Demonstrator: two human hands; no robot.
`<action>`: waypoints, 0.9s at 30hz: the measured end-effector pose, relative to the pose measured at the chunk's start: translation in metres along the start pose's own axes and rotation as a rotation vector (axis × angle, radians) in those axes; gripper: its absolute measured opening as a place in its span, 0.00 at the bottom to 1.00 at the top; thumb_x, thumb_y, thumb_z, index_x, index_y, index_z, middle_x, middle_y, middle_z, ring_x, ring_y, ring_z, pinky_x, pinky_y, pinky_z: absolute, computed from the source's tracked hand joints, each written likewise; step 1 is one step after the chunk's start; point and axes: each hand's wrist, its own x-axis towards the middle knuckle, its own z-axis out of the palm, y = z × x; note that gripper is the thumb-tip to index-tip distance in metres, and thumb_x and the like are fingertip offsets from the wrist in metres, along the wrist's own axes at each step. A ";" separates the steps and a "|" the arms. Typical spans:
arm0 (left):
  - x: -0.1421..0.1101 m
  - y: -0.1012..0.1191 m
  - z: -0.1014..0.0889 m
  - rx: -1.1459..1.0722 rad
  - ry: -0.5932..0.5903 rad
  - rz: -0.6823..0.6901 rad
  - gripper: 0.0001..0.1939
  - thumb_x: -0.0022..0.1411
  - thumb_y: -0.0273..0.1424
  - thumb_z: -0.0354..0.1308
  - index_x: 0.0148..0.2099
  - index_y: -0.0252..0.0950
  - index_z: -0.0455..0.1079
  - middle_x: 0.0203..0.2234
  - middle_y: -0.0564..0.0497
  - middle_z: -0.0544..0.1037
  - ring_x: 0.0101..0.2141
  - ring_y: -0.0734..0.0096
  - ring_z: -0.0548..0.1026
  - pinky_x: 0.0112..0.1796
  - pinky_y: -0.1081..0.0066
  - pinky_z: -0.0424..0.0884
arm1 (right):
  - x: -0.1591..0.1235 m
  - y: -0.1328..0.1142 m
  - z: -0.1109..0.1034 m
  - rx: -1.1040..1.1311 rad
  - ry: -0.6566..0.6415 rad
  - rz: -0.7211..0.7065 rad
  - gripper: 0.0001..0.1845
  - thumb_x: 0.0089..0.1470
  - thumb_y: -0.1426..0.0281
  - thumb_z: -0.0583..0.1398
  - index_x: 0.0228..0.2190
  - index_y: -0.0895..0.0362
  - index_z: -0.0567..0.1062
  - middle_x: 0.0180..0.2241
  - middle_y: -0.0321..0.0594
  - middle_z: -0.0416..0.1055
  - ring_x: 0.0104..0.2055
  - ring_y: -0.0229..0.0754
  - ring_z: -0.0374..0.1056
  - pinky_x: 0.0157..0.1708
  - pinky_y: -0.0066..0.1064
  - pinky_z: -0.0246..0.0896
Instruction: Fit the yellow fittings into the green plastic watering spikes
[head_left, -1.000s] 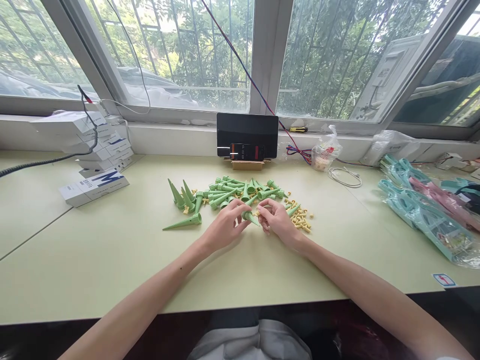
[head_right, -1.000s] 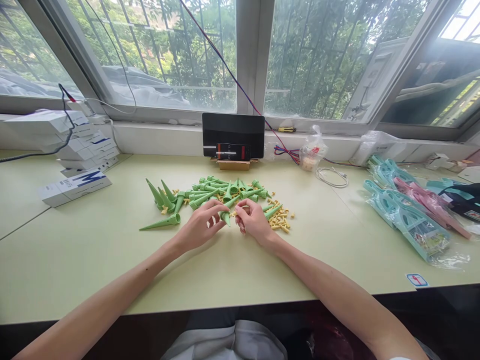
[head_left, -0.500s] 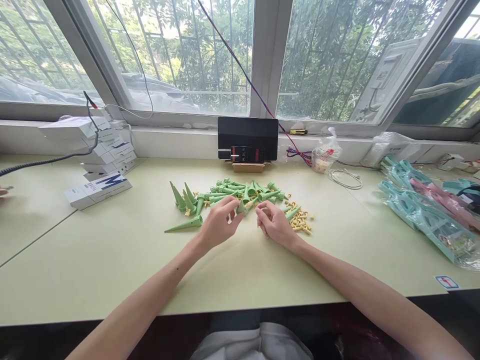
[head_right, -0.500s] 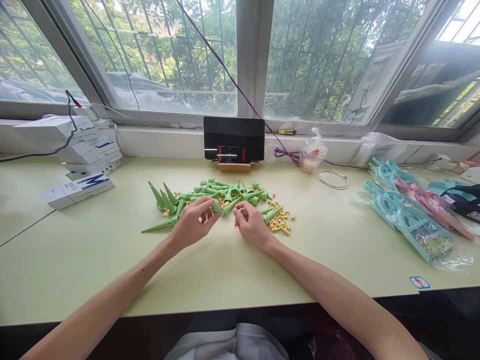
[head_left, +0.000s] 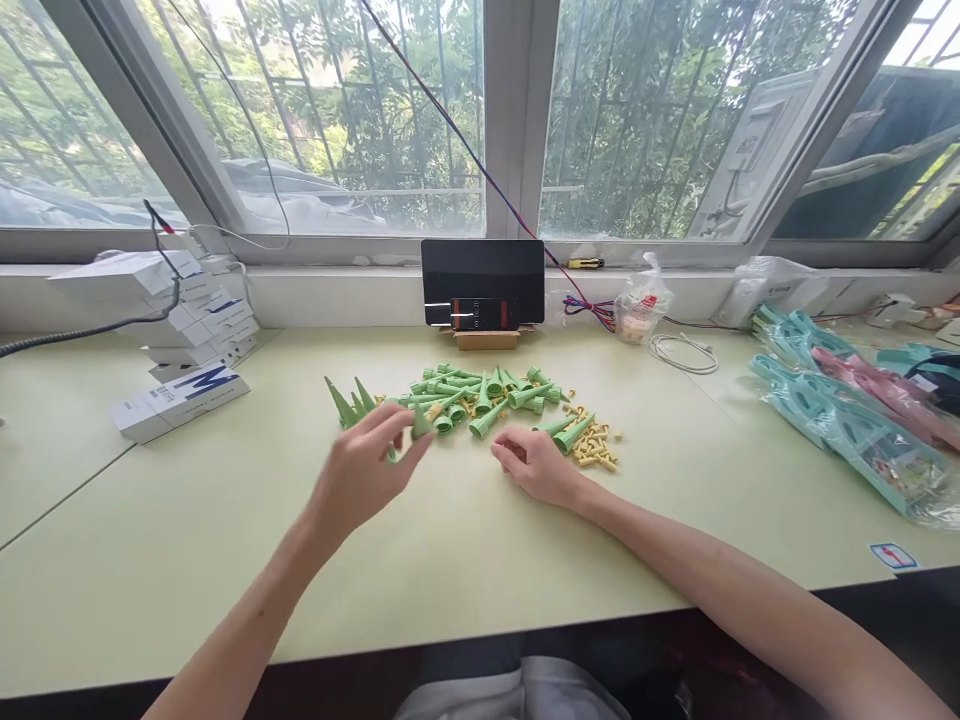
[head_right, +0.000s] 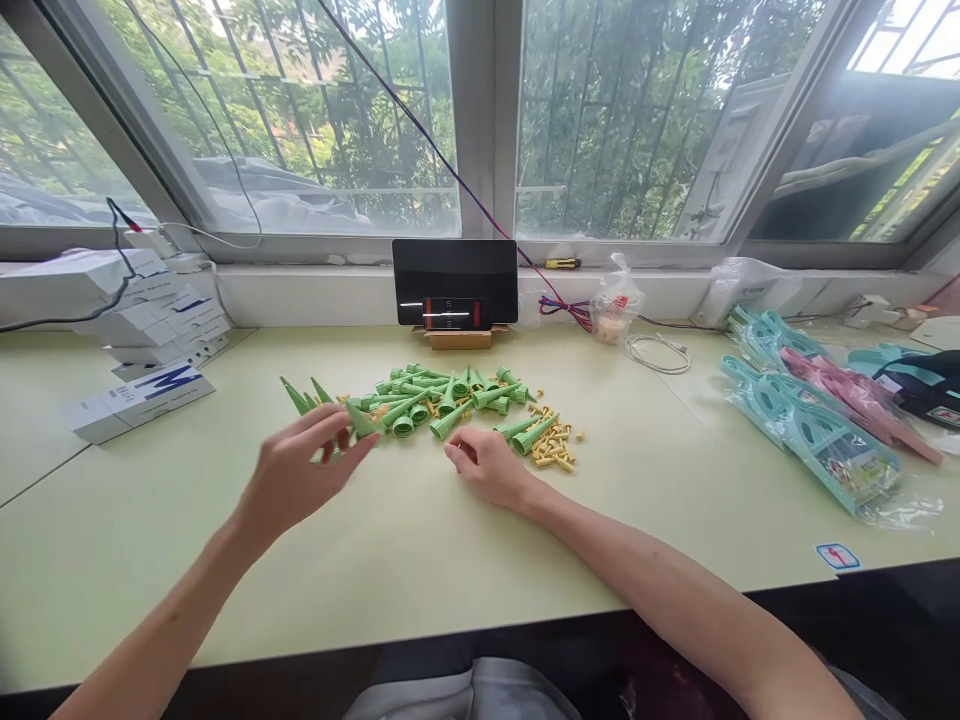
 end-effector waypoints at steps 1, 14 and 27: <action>-0.004 -0.003 -0.010 0.029 0.019 -0.031 0.09 0.62 0.33 0.60 0.30 0.37 0.67 0.26 0.54 0.72 0.22 0.78 0.67 0.25 0.75 0.67 | 0.000 0.000 0.000 0.000 -0.002 -0.002 0.11 0.62 0.66 0.54 0.28 0.56 0.68 0.22 0.33 0.66 0.22 0.35 0.59 0.25 0.27 0.53; -0.041 -0.076 -0.035 0.359 -0.095 -0.674 0.13 0.57 0.43 0.58 0.30 0.37 0.71 0.27 0.53 0.77 0.27 0.69 0.76 0.36 0.70 0.68 | 0.001 -0.002 -0.001 -0.022 0.005 -0.029 0.11 0.61 0.67 0.55 0.29 0.58 0.70 0.21 0.33 0.66 0.23 0.35 0.59 0.26 0.27 0.54; -0.041 -0.083 -0.027 0.236 -0.191 -0.699 0.17 0.58 0.46 0.54 0.31 0.38 0.74 0.25 0.51 0.79 0.30 0.63 0.74 0.34 0.70 0.66 | 0.002 -0.001 -0.001 -0.016 -0.009 -0.023 0.11 0.62 0.67 0.55 0.29 0.57 0.70 0.22 0.33 0.66 0.23 0.35 0.58 0.26 0.27 0.53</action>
